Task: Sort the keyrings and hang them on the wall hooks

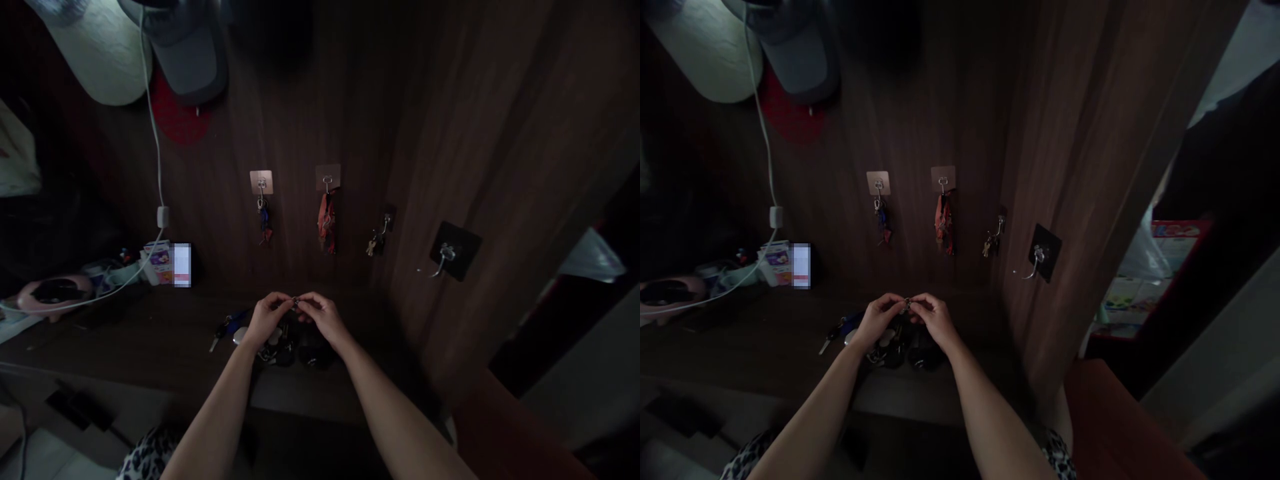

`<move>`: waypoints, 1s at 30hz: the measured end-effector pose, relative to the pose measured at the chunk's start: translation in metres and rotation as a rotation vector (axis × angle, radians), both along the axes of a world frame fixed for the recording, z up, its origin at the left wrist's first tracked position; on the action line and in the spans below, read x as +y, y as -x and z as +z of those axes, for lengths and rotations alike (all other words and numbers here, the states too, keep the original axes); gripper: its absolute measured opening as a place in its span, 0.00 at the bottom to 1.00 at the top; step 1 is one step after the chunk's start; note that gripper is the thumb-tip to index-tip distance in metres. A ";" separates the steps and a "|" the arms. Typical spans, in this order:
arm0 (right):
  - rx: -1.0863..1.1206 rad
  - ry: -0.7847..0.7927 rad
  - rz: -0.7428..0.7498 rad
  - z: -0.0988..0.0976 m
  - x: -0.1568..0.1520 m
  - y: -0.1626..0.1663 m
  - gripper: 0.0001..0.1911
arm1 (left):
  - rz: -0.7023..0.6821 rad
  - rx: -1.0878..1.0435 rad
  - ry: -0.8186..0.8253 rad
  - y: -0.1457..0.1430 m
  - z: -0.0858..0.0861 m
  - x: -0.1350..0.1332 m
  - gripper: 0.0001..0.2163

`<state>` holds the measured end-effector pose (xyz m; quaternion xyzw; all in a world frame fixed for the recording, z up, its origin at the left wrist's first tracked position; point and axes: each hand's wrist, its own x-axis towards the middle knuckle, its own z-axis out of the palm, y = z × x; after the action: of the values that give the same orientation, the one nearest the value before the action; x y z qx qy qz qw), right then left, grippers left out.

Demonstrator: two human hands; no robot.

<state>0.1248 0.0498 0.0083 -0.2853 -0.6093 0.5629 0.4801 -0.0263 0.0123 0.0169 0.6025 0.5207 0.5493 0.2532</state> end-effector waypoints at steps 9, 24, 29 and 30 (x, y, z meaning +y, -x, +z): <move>0.080 0.187 -0.096 0.006 0.000 -0.005 0.15 | 0.057 0.072 0.025 -0.001 0.003 0.000 0.12; 0.537 0.465 -0.174 0.015 0.013 -0.019 0.11 | 0.016 0.374 0.082 -0.007 0.003 -0.003 0.10; 0.611 0.449 -0.281 0.024 0.023 -0.031 0.10 | -0.021 0.405 0.090 -0.007 0.001 -0.003 0.11; 0.613 0.435 -0.299 0.026 0.026 -0.034 0.10 | -0.023 0.401 0.089 -0.007 0.000 -0.003 0.11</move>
<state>0.1587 0.0754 0.0342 -0.2846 -0.2564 0.6618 0.6444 -0.0191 0.0097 0.0171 0.6941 0.5774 0.3918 0.1769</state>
